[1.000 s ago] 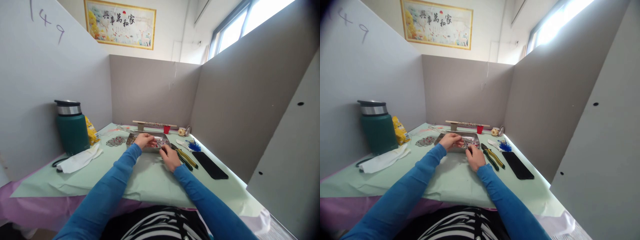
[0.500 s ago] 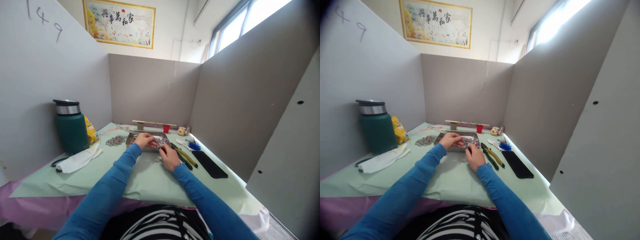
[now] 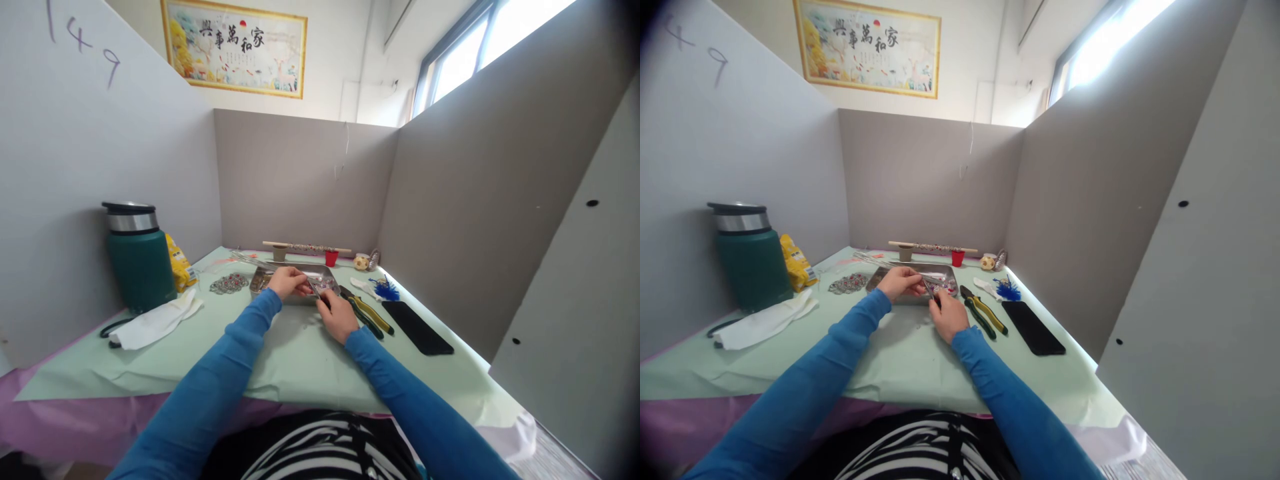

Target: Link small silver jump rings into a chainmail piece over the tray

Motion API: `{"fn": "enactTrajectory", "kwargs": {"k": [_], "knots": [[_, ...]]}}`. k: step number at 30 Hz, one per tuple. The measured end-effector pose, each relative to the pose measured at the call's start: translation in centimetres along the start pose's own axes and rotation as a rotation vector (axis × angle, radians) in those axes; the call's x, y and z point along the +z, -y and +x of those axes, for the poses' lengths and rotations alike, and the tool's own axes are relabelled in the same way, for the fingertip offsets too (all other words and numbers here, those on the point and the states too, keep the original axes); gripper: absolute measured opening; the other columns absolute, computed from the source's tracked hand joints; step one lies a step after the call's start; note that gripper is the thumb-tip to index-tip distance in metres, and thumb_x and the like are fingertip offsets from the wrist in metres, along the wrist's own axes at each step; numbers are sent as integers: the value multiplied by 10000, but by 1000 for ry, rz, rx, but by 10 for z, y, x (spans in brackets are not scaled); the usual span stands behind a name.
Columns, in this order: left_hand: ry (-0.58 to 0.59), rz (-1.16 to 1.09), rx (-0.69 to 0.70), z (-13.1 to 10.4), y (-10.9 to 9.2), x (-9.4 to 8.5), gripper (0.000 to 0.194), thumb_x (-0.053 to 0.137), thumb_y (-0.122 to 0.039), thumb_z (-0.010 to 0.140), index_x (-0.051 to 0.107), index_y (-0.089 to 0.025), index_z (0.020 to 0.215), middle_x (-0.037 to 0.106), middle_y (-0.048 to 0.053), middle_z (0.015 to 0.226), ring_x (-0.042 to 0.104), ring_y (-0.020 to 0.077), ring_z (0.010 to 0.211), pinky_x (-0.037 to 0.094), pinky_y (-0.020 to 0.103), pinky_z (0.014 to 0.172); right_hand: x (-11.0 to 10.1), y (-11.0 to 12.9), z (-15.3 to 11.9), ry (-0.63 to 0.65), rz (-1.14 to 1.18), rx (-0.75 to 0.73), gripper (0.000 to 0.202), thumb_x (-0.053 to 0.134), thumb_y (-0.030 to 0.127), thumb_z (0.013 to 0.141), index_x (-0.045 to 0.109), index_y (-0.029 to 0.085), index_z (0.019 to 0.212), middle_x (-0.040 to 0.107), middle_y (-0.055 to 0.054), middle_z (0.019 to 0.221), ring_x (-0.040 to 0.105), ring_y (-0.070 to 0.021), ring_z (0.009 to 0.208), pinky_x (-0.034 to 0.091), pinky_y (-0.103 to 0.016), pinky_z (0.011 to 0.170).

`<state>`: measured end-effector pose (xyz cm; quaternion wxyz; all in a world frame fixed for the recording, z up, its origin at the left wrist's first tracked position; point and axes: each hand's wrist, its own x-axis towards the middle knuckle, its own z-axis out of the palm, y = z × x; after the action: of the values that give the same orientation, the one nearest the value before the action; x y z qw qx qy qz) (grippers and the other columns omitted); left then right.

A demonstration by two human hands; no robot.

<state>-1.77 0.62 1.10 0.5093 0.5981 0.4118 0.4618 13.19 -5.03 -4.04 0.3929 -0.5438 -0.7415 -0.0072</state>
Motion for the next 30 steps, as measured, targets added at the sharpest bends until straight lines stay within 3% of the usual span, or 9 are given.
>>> {"fn": "enactTrajectory", "kwargs": {"k": [12, 20, 30], "knots": [[-24, 68, 29, 3, 1, -2, 93, 560, -145, 775, 563, -108, 690, 643, 53, 587, 637, 150, 537, 520, 254, 523, 3, -2, 1, -9, -55, 5, 174, 421, 292, 837, 560, 187, 845, 613, -35, 707, 538, -155, 637, 314, -232, 593], [-62, 78, 139, 6, 5, -5, 113, 567, -206, 751, 619, -119, 701, 653, 49, 621, 624, 147, 517, 517, 253, 504, 2, -1, 1, 9, -61, 36, 173, 421, 291, 840, 561, 190, 843, 618, -34, 695, 544, -158, 630, 304, -235, 583], [-133, 376, 256, -4, -3, -1, 156, 553, -214, 732, 638, -160, 613, 603, 11, 472, 586, 146, 451, 459, 227, 468, 6, -1, 1, 38, -155, 24, 150, 435, 281, 843, 549, 183, 844, 626, -41, 706, 534, -153, 623, 254, -248, 563]]}}
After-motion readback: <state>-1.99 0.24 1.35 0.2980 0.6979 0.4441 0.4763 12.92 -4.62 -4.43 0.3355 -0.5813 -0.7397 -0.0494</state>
